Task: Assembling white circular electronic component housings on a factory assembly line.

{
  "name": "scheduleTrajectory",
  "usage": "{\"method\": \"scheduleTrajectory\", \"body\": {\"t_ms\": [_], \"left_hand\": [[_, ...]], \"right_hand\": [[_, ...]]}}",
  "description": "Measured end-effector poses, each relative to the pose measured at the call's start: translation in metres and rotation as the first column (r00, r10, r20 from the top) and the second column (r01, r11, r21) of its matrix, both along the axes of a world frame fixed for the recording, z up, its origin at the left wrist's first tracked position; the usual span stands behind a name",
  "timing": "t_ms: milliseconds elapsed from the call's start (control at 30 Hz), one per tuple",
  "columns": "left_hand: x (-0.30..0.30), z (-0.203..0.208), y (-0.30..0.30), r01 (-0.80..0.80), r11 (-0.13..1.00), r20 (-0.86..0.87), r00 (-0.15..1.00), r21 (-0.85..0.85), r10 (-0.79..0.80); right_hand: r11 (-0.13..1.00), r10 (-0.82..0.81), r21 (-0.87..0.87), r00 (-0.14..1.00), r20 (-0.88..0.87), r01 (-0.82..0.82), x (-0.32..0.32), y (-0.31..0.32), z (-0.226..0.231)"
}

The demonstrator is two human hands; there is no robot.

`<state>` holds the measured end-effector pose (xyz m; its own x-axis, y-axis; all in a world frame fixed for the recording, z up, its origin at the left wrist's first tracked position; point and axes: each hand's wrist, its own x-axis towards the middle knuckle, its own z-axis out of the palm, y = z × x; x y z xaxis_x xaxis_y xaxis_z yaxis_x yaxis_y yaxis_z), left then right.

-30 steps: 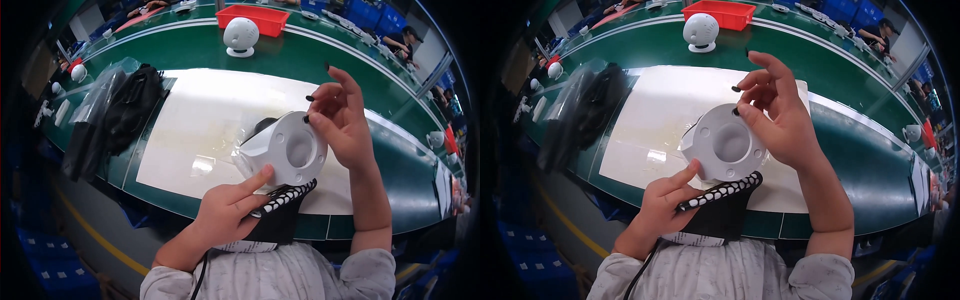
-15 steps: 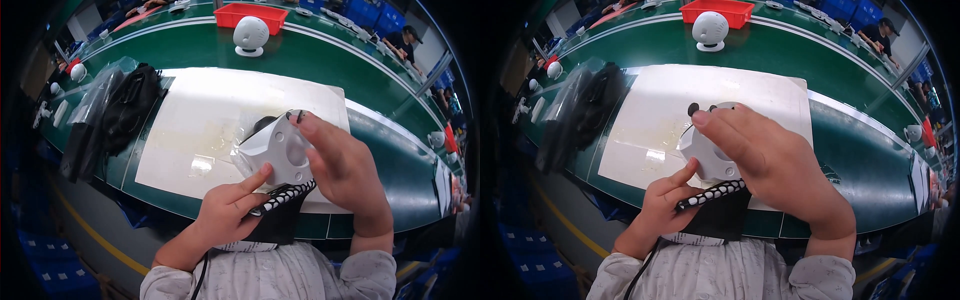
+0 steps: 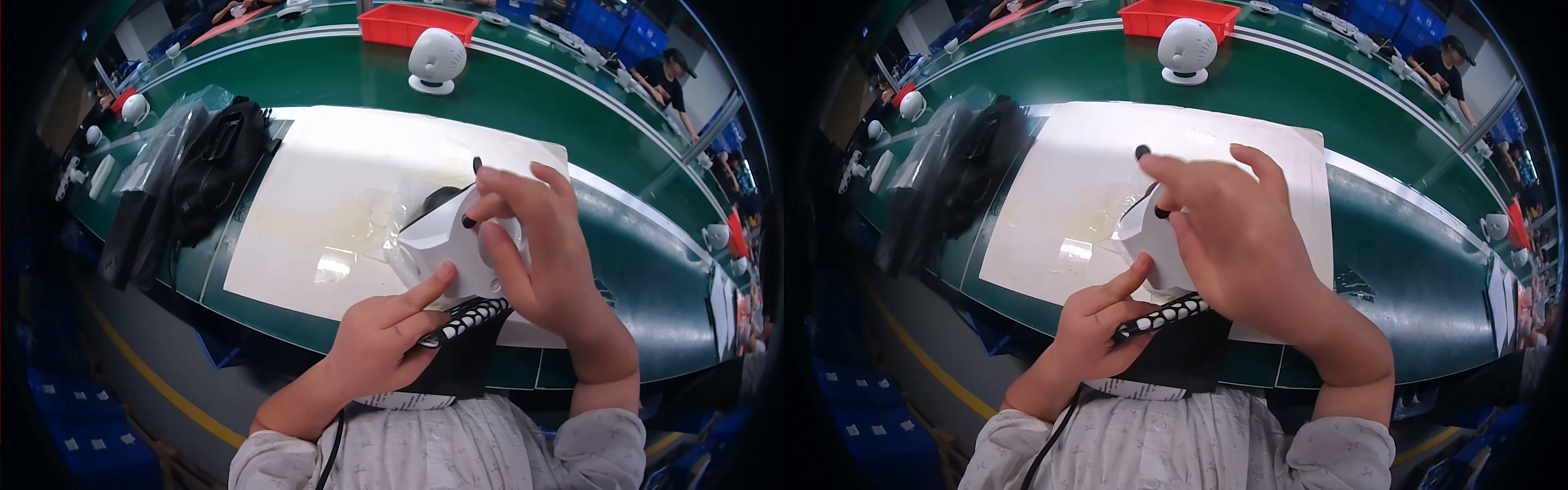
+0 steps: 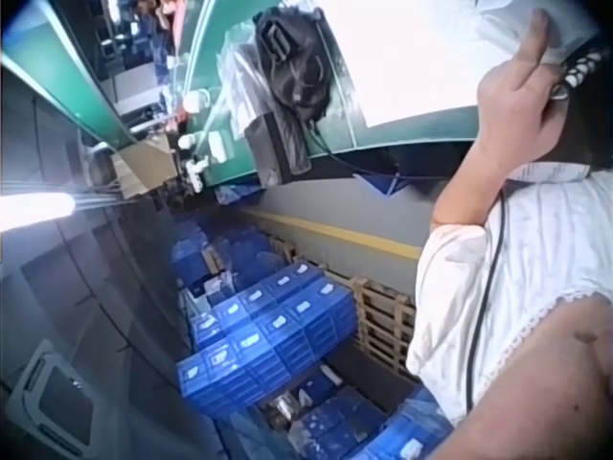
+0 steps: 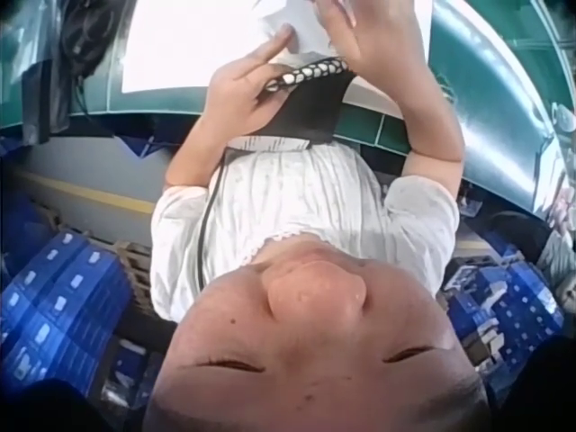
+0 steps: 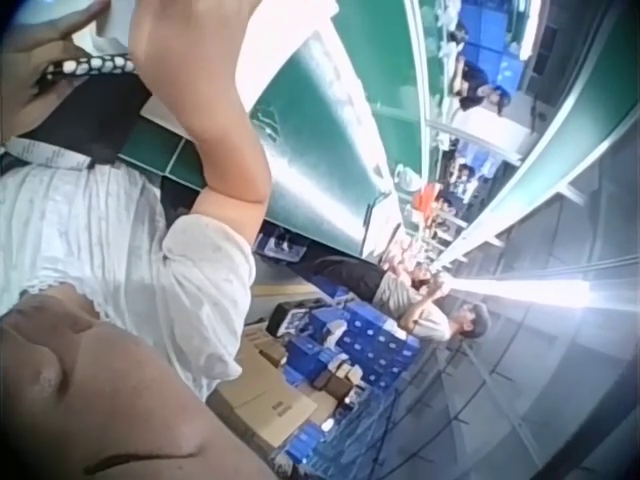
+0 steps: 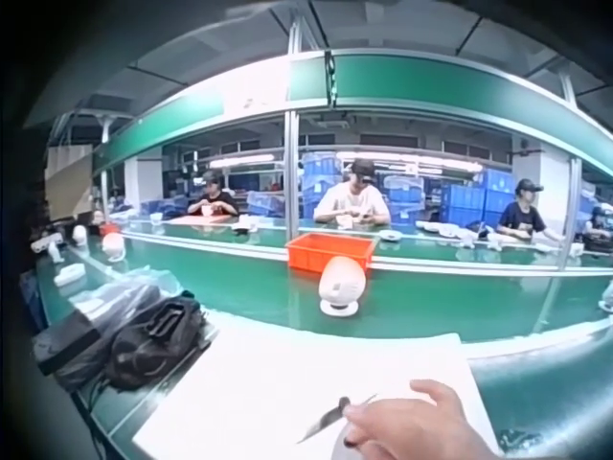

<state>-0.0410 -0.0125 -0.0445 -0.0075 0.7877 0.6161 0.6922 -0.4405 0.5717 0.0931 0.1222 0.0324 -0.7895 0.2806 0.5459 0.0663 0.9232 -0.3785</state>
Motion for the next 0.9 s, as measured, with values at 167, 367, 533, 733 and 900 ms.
{"method": "scheduleTrajectory", "body": {"t_ms": [167, 367, 533, 733, 900], "left_hand": [[0.000, 0.004, -0.003, 0.009, 0.995, -0.009, 1.000, -0.102, -0.010], [0.002, 0.005, 0.001, -0.011, 0.999, -0.013, 1.000, -0.049, 0.011], [0.004, -0.001, 0.003, -0.022, 1.000, 0.044, 0.999, -0.011, 0.023], [0.003, -0.003, 0.004, -0.038, 0.999, 0.081, 0.996, -0.009, 0.039], [0.005, -0.002, 0.006, -0.033, 0.999, 0.115, 0.993, -0.005, 0.033]], "right_hand": [[0.944, -0.143, 0.315, 0.981, 0.132, 0.096, 0.011, -0.022, 0.011], [0.994, -0.076, 0.080, 0.997, 0.033, 0.073, 0.026, 0.000, -0.002], [0.969, 0.049, -0.247, 0.991, 0.123, -0.017, 0.033, 0.002, -0.019], [0.986, -0.013, -0.159, 0.986, 0.164, 0.039, 0.037, -0.001, -0.017], [0.951, 0.009, -0.310, 1.000, 0.023, -0.001, 0.042, 0.004, -0.028]]}}
